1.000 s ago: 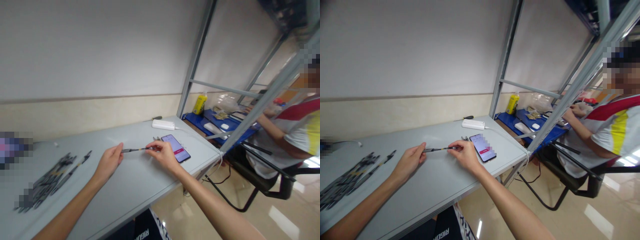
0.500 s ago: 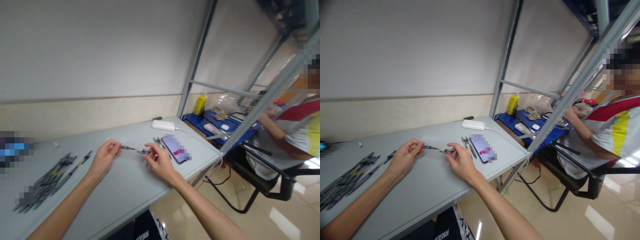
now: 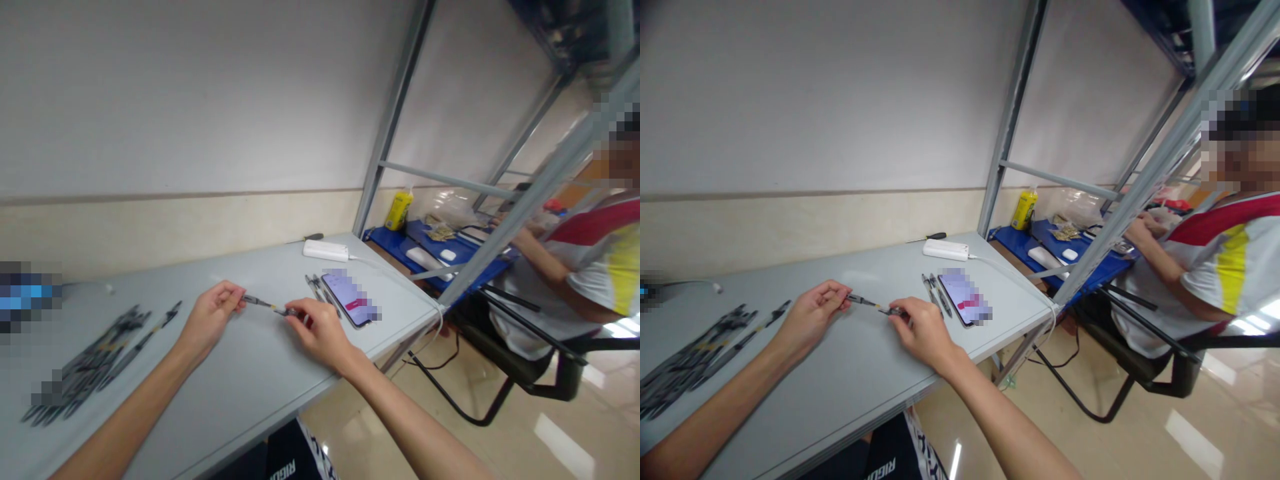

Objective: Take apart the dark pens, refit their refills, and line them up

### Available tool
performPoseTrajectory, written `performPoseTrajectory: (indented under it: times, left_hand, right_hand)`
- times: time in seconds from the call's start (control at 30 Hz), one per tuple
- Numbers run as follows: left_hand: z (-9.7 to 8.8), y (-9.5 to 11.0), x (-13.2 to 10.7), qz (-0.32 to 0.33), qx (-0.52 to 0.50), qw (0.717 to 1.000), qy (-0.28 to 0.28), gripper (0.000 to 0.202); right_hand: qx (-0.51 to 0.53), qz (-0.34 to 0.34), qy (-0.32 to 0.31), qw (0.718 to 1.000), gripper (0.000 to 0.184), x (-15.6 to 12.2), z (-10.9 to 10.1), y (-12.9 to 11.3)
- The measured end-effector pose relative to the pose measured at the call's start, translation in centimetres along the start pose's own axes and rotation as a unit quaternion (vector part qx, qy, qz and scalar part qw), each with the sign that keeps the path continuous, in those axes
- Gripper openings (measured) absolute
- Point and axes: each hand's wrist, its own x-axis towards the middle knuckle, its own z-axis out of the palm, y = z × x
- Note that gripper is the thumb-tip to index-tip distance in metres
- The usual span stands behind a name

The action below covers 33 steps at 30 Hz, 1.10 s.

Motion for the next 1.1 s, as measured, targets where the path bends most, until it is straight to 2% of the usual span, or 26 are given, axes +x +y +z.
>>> performPoseTrajectory:
  times: [0.03, 0.13, 0.2, 0.27, 0.33, 0.4, 0.47, 0.53, 0.63, 0.7, 0.77, 0.83, 0.9, 1.0, 1.1]
  left_hand:
    - [0.1, 0.0, -0.1, 0.000, 0.006, 1.000, -0.007, 0.039]
    - [0.5, 0.3, -0.5, 0.004, 0.021, 0.999, -0.026, 0.036]
    - [0.9, 0.4, -0.7, 0.016, 0.026, 0.999, -0.028, 0.033]
    - [1.2, 0.4, -0.8, 0.023, 0.024, 0.999, -0.018, 0.031]
    - [1.4, 0.2, -0.8, 0.011, 0.011, 1.000, -0.011, 0.031]
    - [1.5, -0.2, -0.8, -0.020, -0.019, 0.999, -0.019, 0.032]
    - [1.7, -0.5, -0.9, -0.055, -0.061, 0.996, -0.039, 0.033]
    - [1.8, -0.6, -1.1, -0.069, -0.081, 0.993, -0.057, 0.033]
    - [2.0, -0.2, -1.3, -0.034, -0.051, 0.996, -0.071, 0.030]
    - [2.0, 0.2, -1.3, -0.011, -0.028, 0.997, -0.064, 0.029]
    - [1.9, 0.5, -1.2, -0.012, -0.027, 0.999, -0.045, 0.029]
    - [1.7, 0.5, -1.1, -0.034, -0.049, 0.998, -0.034, 0.031]
    - [1.6, 0.6, -1.1, -0.070, -0.092, 0.992, -0.042, 0.031]
    - [1.7, 0.7, -1.1, -0.137, -0.158, 0.976, -0.066, 0.031]
    - [1.8, 0.6, -1.2, -0.178, -0.190, 0.962, -0.088, 0.029]
  right_hand:
    - [-0.014, 0.001, -0.003, 1.000, 0.017, 0.0, 0.1, 0.1]
    - [-0.060, 0.043, 0.013, 0.997, 0.039, -0.1, 0.6, 0.4]
    - [-0.079, 0.056, 0.036, 0.995, 0.040, -0.2, 0.6, 0.6]
    - [-0.093, 0.021, 0.044, 0.994, 0.027, -0.5, 0.2, 0.9]
    - [-0.130, -0.054, 0.021, 0.990, 0.031, -0.7, -0.3, 1.2]
    - [-0.175, -0.117, -0.010, 0.978, 0.026, -0.9, -0.7, 1.4]
    - [-0.186, -0.130, -0.008, 0.974, 0.024, -0.9, -0.7, 1.5]
    - [-0.136, -0.097, 0.022, 0.986, 0.023, -0.6, -0.5, 1.5]
    - [0.019, 0.050, 0.073, 0.996, 0.025, 0.3, -0.1, 1.3]
    - [0.129, 0.159, 0.058, 0.977, 0.027, 1.0, -0.2, 1.2]
    - [0.183, 0.187, 0.021, 0.965, 0.031, 1.5, -0.7, 1.2]
    - [0.146, 0.122, 0.001, 0.982, 0.030, 1.6, -1.3, 1.2]
    - [0.045, 0.009, -0.010, 0.999, 0.025, 1.4, -1.8, 1.2]
    - [-0.106, -0.121, -0.042, 0.986, 0.023, 1.0, -2.2, 1.5]
    - [-0.180, -0.151, -0.055, 0.970, 0.027, 0.7, -2.2, 1.9]
